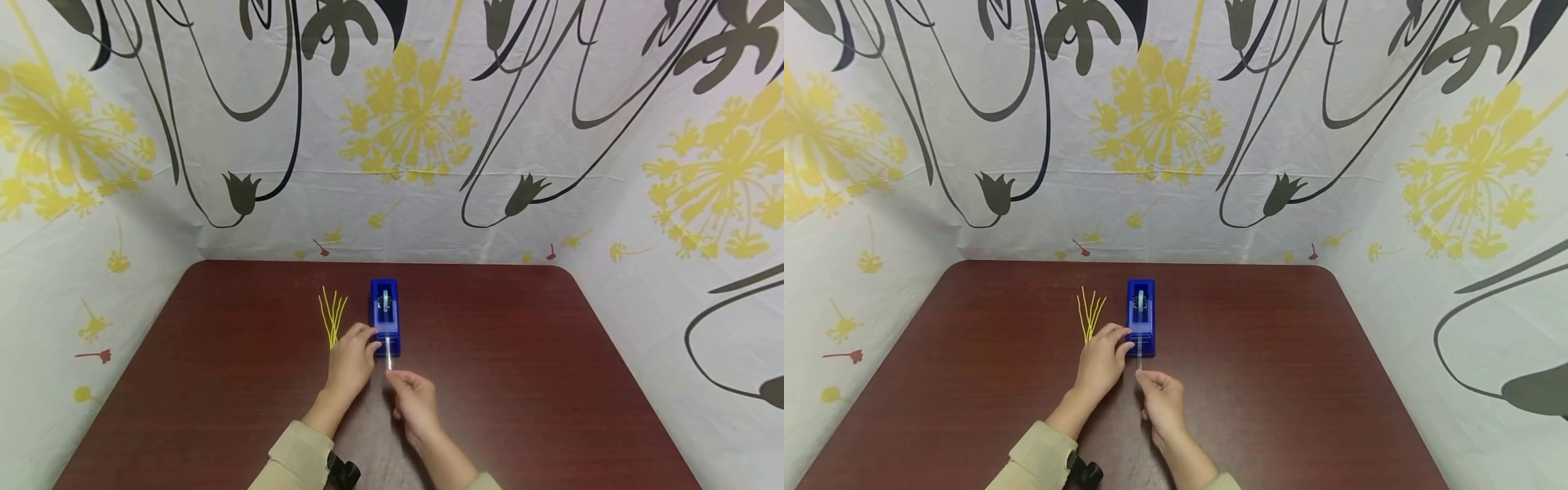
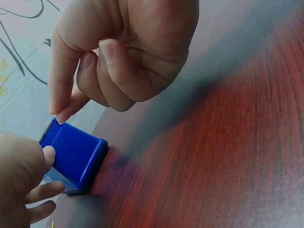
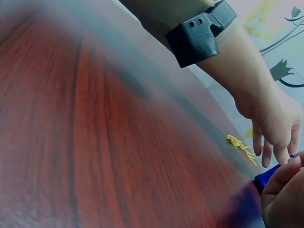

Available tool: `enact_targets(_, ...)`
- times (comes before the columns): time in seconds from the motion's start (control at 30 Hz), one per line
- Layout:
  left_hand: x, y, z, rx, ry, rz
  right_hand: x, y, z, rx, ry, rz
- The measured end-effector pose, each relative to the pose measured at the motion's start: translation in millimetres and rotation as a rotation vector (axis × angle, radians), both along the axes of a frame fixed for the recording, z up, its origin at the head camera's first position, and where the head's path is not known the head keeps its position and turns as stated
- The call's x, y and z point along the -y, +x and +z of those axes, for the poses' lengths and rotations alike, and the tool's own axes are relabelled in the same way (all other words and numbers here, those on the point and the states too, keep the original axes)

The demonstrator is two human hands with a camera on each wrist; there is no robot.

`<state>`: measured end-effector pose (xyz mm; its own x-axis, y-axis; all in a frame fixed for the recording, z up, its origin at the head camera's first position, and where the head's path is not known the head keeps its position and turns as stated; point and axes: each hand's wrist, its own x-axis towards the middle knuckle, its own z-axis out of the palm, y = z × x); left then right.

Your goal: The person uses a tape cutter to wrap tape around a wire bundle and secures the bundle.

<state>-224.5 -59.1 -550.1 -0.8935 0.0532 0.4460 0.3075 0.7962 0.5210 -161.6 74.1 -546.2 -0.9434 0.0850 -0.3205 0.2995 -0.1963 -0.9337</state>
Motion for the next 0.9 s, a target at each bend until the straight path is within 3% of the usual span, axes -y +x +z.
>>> enact_targets(0.9,0.2,0.7,1.6,-0.014,0.009,0.001,-1,11.4,-0.7,-0.009,0.017,-0.002)
